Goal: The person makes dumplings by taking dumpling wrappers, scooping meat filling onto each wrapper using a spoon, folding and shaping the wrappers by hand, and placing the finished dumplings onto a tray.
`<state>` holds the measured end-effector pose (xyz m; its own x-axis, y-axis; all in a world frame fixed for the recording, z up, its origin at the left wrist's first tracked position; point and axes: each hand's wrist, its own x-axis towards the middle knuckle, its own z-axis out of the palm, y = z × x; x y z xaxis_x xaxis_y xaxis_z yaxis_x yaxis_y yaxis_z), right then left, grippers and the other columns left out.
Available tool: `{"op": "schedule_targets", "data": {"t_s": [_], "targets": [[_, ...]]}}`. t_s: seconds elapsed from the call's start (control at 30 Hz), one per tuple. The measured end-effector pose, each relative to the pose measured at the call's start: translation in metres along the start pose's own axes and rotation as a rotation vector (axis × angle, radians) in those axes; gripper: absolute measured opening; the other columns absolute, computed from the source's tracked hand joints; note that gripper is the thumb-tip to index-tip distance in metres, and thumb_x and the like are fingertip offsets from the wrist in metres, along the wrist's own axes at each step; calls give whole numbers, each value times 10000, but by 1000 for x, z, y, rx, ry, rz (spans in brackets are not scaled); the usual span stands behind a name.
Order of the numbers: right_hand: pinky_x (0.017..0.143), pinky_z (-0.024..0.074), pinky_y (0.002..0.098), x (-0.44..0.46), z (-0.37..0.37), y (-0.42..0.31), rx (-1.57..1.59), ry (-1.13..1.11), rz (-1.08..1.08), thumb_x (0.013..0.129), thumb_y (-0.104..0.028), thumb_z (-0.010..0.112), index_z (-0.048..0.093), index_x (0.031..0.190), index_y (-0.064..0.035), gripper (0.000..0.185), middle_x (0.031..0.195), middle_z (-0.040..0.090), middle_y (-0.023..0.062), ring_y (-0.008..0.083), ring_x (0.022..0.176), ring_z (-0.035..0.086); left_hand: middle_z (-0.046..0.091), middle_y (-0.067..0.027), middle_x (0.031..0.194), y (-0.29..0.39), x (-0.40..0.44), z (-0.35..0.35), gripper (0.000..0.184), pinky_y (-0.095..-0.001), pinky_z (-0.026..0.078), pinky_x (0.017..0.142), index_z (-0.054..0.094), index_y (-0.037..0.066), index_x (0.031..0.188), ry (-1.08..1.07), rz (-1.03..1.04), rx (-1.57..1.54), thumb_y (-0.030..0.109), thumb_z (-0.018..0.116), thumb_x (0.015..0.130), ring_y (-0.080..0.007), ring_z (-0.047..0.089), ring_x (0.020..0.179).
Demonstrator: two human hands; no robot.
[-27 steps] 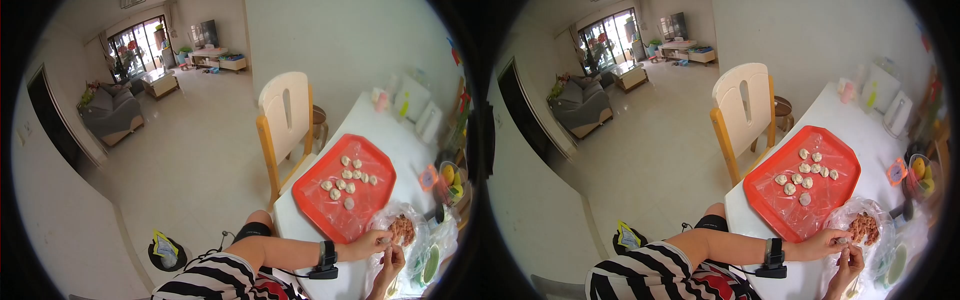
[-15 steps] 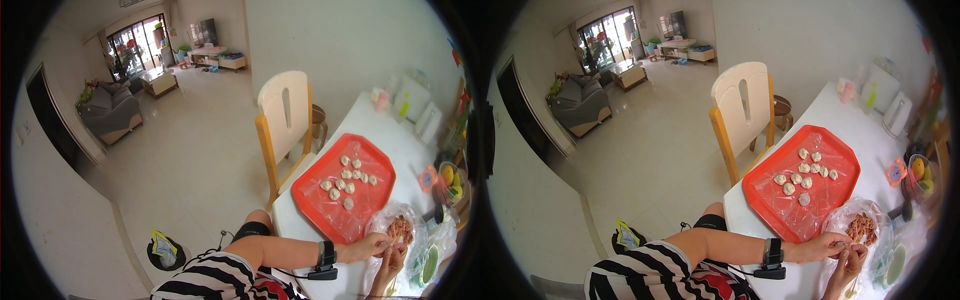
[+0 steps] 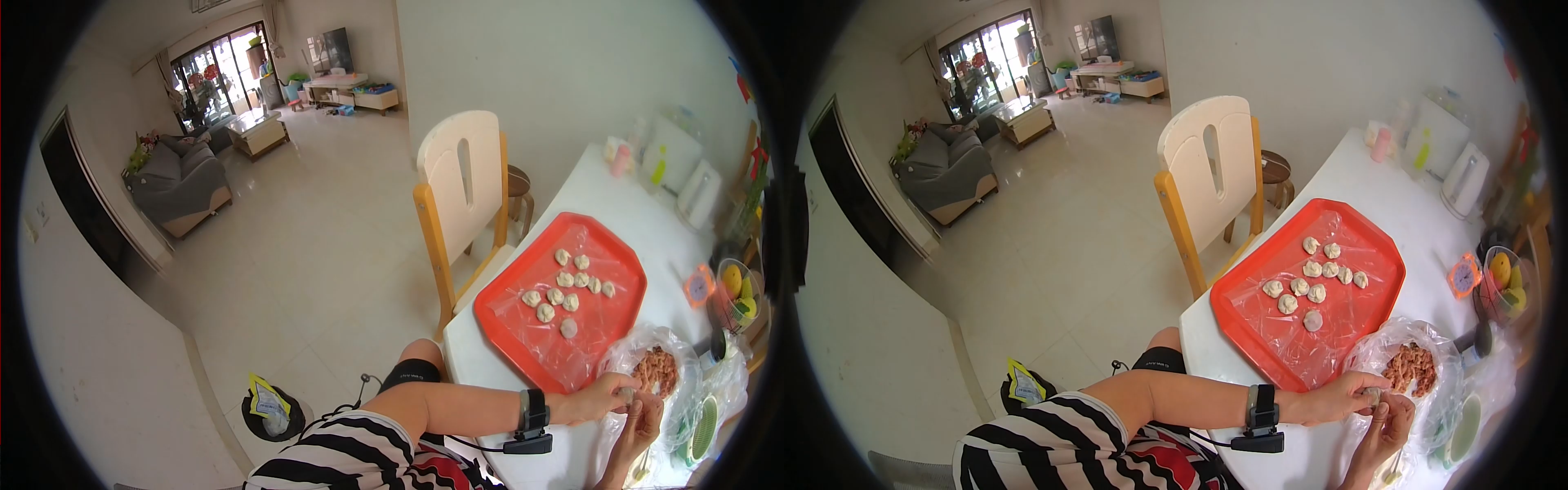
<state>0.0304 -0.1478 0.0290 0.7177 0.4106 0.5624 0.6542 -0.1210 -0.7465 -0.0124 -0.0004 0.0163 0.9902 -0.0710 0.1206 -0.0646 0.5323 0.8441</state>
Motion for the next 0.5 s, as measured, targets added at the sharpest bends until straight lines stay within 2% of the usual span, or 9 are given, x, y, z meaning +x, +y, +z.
{"op": "schedule_targets", "data": {"t_s": [0.3,0.5], "targets": [[765,444,246,2,-3,-3,-10,18,3,953,-137,573,638,999,14,171,1010,522,66,139,925,524,551,-81,1170,6,0,-1,410,-258,479,931,411,-20,1377,1,-6,-9,68,457,980,-112,549,1065],[796,428,255,1,-3,-8,4,26,60,953,-139,571,647,1007,19,183,1000,523,57,141,944,519,529,-88,1194,-8,9,-10,441,-273,476,974,375,-22,1388,70,60,-160,127,486,989,-137,544,1091]]}}
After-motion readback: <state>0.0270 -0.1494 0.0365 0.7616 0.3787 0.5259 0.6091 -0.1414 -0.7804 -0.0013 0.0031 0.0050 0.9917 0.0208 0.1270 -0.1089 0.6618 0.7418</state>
